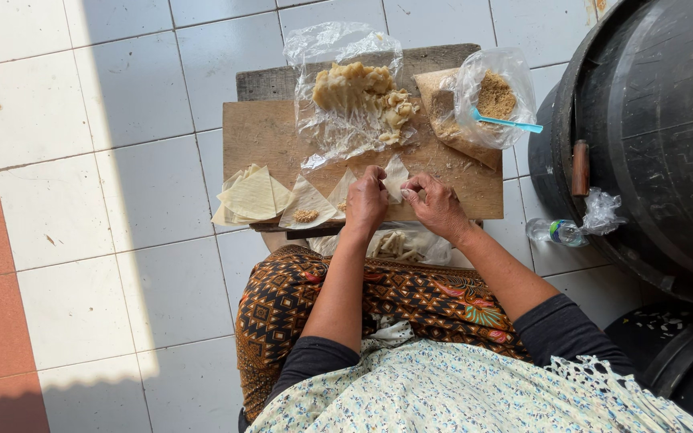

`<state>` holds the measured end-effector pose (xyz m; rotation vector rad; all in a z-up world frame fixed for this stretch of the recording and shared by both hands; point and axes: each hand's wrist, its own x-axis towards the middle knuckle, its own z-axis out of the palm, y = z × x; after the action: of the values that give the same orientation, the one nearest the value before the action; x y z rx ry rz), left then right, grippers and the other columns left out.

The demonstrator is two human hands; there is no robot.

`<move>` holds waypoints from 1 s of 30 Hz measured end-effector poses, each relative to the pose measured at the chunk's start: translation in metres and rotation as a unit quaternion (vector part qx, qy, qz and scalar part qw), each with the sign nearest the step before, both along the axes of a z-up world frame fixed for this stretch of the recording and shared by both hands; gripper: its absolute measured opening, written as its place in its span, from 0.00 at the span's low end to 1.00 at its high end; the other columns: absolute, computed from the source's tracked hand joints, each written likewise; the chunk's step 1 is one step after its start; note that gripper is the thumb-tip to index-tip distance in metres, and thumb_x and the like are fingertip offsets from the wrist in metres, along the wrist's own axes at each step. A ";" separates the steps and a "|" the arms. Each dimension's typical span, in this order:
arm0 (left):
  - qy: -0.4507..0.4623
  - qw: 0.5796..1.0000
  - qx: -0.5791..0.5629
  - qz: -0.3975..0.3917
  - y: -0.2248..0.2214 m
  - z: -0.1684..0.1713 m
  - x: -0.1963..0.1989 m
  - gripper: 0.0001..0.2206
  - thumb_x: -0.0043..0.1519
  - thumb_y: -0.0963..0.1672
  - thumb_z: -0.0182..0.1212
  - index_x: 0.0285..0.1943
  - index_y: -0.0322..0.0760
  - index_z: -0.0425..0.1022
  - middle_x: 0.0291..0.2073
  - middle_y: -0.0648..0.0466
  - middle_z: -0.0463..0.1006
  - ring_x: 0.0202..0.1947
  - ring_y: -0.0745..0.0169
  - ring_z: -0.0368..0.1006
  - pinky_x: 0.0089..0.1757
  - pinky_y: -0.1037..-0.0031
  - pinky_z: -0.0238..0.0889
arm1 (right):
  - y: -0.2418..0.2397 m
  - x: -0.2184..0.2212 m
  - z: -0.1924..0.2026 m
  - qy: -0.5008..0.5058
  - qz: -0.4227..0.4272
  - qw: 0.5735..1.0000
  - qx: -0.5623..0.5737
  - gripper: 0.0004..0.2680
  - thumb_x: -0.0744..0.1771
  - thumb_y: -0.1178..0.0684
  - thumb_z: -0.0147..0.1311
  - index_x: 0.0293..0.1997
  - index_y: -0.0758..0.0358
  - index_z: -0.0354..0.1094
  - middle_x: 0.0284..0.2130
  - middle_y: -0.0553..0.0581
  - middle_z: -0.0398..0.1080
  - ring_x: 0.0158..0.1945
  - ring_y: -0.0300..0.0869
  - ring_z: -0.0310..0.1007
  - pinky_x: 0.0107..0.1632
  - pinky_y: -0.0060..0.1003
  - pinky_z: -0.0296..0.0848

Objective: The person places filling onto triangular wrappers using a small blue spoon, folds the wrappers into small triangular parcels by hand, and places the finished items into a clear plastic bag.

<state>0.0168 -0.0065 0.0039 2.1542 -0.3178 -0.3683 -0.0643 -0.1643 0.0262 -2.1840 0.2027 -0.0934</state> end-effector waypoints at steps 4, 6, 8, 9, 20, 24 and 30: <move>-0.039 0.999 -0.012 -0.006 0.001 0.000 0.000 0.13 0.54 0.35 0.61 0.48 0.32 0.72 0.31 0.43 0.79 0.36 0.42 0.78 0.39 0.58 0.69 | 0.006 -0.002 0.011 -0.043 0.046 0.995 -0.081 0.05 0.66 0.60 0.57 0.44 0.64 0.71 0.40 0.60 0.74 0.48 0.53 0.75 0.51 0.46 0.74; -0.080 0.997 -0.014 -0.018 0.002 0.000 -0.001 0.14 0.53 0.34 0.61 0.48 0.32 0.72 0.33 0.42 0.77 0.37 0.40 0.76 0.39 0.57 0.68 | 0.006 -0.002 0.016 -0.077 0.074 0.986 -0.131 0.06 0.65 0.62 0.57 0.44 0.64 0.71 0.41 0.60 0.74 0.49 0.53 0.75 0.53 0.47 0.73; -0.104 0.994 -0.015 -0.043 0.005 -0.001 -0.002 0.13 0.53 0.34 0.60 0.45 0.35 0.75 0.36 0.44 0.77 0.40 0.40 0.75 0.41 0.57 0.68 | 0.004 -0.003 0.019 -0.132 0.116 0.965 -0.194 0.08 0.63 0.63 0.58 0.44 0.64 0.71 0.41 0.59 0.75 0.50 0.53 0.75 0.54 0.47 0.71; -0.116 0.991 -0.015 -0.056 0.006 -0.002 -0.002 0.12 0.52 0.33 0.59 0.43 0.36 0.77 0.37 0.45 0.77 0.42 0.40 0.75 0.42 0.58 0.68 | 0.003 -0.002 0.019 -0.143 0.126 0.958 -0.212 0.08 0.62 0.62 0.59 0.44 0.64 0.72 0.41 0.59 0.75 0.51 0.52 0.74 0.56 0.48 0.71; -0.025 0.994 0.051 -0.095 0.002 -0.007 0.009 0.07 0.58 0.39 0.59 0.38 0.33 0.82 0.41 0.42 0.78 0.47 0.41 0.74 0.49 0.59 0.68 | 0.001 0.008 -0.026 -0.057 -0.026 0.994 -0.093 0.02 0.66 0.58 0.60 0.40 0.62 0.73 0.39 0.57 0.74 0.47 0.51 0.72 0.50 0.45 0.71; -0.017 0.991 0.071 -0.116 0.000 -0.001 0.013 0.07 0.54 0.41 0.62 0.37 0.30 0.81 0.37 0.41 0.80 0.47 0.42 0.76 0.50 0.61 0.69 | 0.002 0.014 -0.033 -0.044 -0.052 0.989 -0.130 0.02 0.66 0.56 0.61 0.38 0.60 0.73 0.36 0.56 0.72 0.46 0.51 0.69 0.50 0.46 0.69; -0.016 0.994 0.055 -0.088 -0.002 -0.001 0.014 0.07 0.61 0.43 0.63 0.38 0.32 0.82 0.39 0.40 0.78 0.44 0.40 0.75 0.47 0.57 0.68 | 0.006 0.018 -0.033 -0.074 -0.048 0.977 -0.194 0.04 0.65 0.57 0.62 0.38 0.60 0.71 0.35 0.56 0.71 0.45 0.51 0.67 0.50 0.46 0.68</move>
<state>0.0309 -0.0084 0.0030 2.2483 -0.5186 -0.4607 -0.0460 -0.1583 -0.0063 -2.5411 0.2188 -0.3773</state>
